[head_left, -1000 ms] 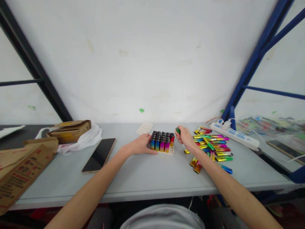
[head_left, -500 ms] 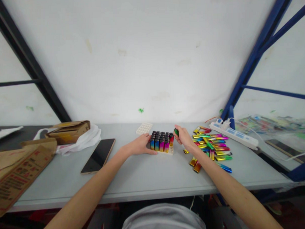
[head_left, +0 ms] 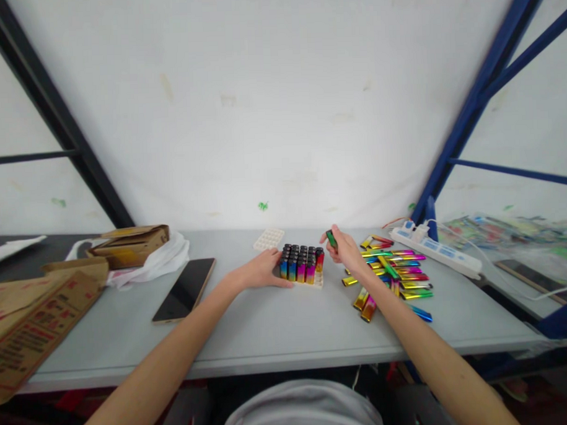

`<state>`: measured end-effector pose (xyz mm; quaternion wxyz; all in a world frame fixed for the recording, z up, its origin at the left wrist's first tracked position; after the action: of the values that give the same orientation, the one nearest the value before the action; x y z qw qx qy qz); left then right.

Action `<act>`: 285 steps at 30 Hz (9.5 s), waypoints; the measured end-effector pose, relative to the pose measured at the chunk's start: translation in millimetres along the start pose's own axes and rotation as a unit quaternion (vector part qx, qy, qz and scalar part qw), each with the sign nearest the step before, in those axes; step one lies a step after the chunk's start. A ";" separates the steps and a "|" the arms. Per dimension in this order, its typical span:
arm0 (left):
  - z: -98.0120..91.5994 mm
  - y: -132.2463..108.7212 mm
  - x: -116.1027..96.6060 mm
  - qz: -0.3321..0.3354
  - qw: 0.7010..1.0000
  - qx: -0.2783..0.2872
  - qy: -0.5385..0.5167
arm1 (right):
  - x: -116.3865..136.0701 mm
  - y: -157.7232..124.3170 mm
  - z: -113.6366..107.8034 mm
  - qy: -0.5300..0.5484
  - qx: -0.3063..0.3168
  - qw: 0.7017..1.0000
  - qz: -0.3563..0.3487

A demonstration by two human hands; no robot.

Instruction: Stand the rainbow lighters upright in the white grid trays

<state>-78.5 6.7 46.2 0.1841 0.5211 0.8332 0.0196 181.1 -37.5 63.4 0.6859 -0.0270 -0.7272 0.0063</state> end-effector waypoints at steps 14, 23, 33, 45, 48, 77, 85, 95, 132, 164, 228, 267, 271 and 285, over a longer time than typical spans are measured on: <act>-62.2 -71.0 16.2 -0.296 0.935 0.034 0.194 | 23.1 -24.2 -21.8 -0.315 0.080 0.935 -0.144; -61.3 -149.7 28.8 -0.470 0.856 0.019 0.214 | 19.5 -23.1 -25.0 -0.345 0.106 0.925 -0.114; -50.9 -162.8 14.3 -0.443 0.868 -0.032 0.222 | 18.6 -21.2 -21.9 -0.377 0.099 0.913 -0.124; -40.2 -167.6 16.0 -0.445 0.856 -0.091 0.249 | 15.7 -20.0 -15.5 -0.383 0.076 0.915 -0.105; -40.7 -167.3 21.1 -0.429 0.864 -0.092 0.248 | 15.1 -18.9 -15.0 -0.386 0.071 0.915 -0.092; -9.8 13.0 -4.0 0.025 0.992 -0.018 -0.124 | -10.4 4.8 -114.1 -0.491 0.070 0.868 0.025; 0.6 4.8 5.7 0.009 0.987 -0.053 -0.148 | -18.4 12.8 -116.6 -0.507 0.079 0.858 0.039; 4.6 1.3 3.7 0.008 0.990 -0.070 -0.123 | -10.6 11.8 -102.4 -0.472 -0.018 0.879 -0.065; -12.2 -6.1 -3.1 -0.025 0.992 -0.042 -0.119 | -3.6 1.8 -5.1 -0.023 0.027 0.999 -0.013; -9.0 -6.2 -3.5 -0.010 0.988 -0.055 -0.143 | -3.5 -5.9 7.6 -0.230 -0.154 0.951 -0.136; -2.4 -7.9 7.8 -0.014 0.988 -0.080 -0.131 | -21.3 12.0 -119.4 -0.569 -0.049 0.820 -0.042; -6.5 -6.4 -1.0 0.003 0.988 -0.053 -0.144 | 3.1 -4.2 -15.6 -0.011 0.003 0.998 -0.057; -5.5 -7.0 1.3 0.005 0.989 -0.059 -0.136 | 0.1 -0.7 -14.1 -0.040 -0.021 0.998 -0.033; -4.0 -6.2 3.2 -0.003 0.989 -0.052 -0.140 | -4.8 -1.0 -7.5 -0.079 0.024 0.996 -0.028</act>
<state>-86.4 7.4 47.7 0.3264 0.5056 0.7986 -0.0108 188.8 -39.0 59.1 0.6270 0.0108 -0.7789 0.0069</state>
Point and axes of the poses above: each hand's wrist, its own y-axis towards the middle knuckle, its own z-axis out of the palm, x = y × z, the point moved 2 cm from there along y, towards the middle knuckle, and after that the axes turned 15 degrees about z, right-handed, at the moved point
